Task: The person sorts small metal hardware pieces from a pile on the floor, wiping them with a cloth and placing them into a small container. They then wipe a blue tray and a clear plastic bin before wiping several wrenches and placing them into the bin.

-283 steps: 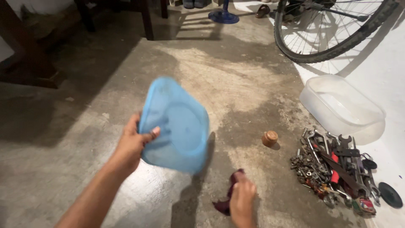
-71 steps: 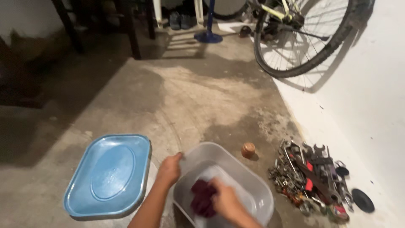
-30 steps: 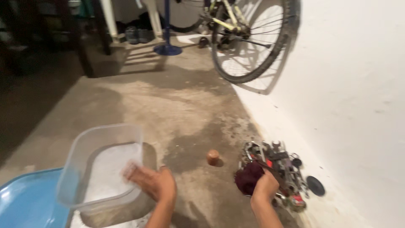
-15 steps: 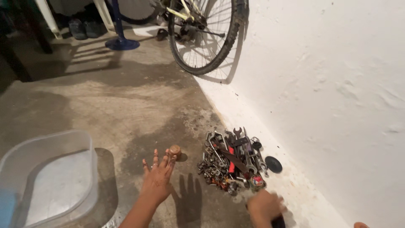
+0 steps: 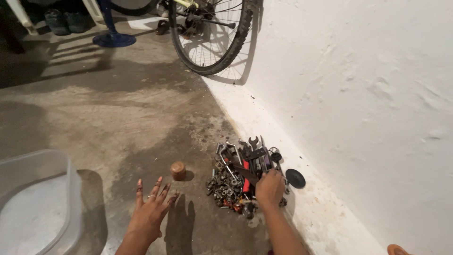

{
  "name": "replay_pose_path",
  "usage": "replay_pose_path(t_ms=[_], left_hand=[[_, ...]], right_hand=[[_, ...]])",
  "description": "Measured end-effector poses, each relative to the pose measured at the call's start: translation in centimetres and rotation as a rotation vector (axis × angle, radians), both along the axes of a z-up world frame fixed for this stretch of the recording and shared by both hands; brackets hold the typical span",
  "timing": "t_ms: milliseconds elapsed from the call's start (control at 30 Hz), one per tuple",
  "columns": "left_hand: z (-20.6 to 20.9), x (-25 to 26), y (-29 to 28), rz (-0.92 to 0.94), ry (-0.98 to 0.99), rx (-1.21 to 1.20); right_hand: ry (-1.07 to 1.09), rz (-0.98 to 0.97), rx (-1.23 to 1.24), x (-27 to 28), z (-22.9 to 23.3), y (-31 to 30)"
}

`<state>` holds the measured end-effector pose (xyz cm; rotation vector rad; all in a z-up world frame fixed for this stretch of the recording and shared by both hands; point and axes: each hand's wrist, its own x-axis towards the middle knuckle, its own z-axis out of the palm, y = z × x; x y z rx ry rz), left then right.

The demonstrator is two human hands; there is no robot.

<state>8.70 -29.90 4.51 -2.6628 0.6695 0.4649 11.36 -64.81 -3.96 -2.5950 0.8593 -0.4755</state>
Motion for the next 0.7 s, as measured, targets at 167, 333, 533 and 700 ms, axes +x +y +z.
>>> replay_pose_path(t_ms=[167, 333, 533, 700], left_hand=[[0.4, 0.7, -1.0, 0.005, -0.007, -0.114], [-0.9, 1.4, -2.1, 0.060, 0.015, -0.183], [-5.5, 2.9, -5.1, 0.354, 0.019, -1.085], [-7.7, 2.8, -7.8, 0.943, 1.139, -2.087]], right_hand=[[0.120, 0.119, 0.114, 2.7, -0.7, -4.8], [0.225, -0.005, 0.036, 3.0, 0.3, -4.9], [-0.200, -0.137, -0.125, -1.7, 2.0, 0.4], [-0.429, 0.158, 1.295, -4.0, 1.9, 14.7]])
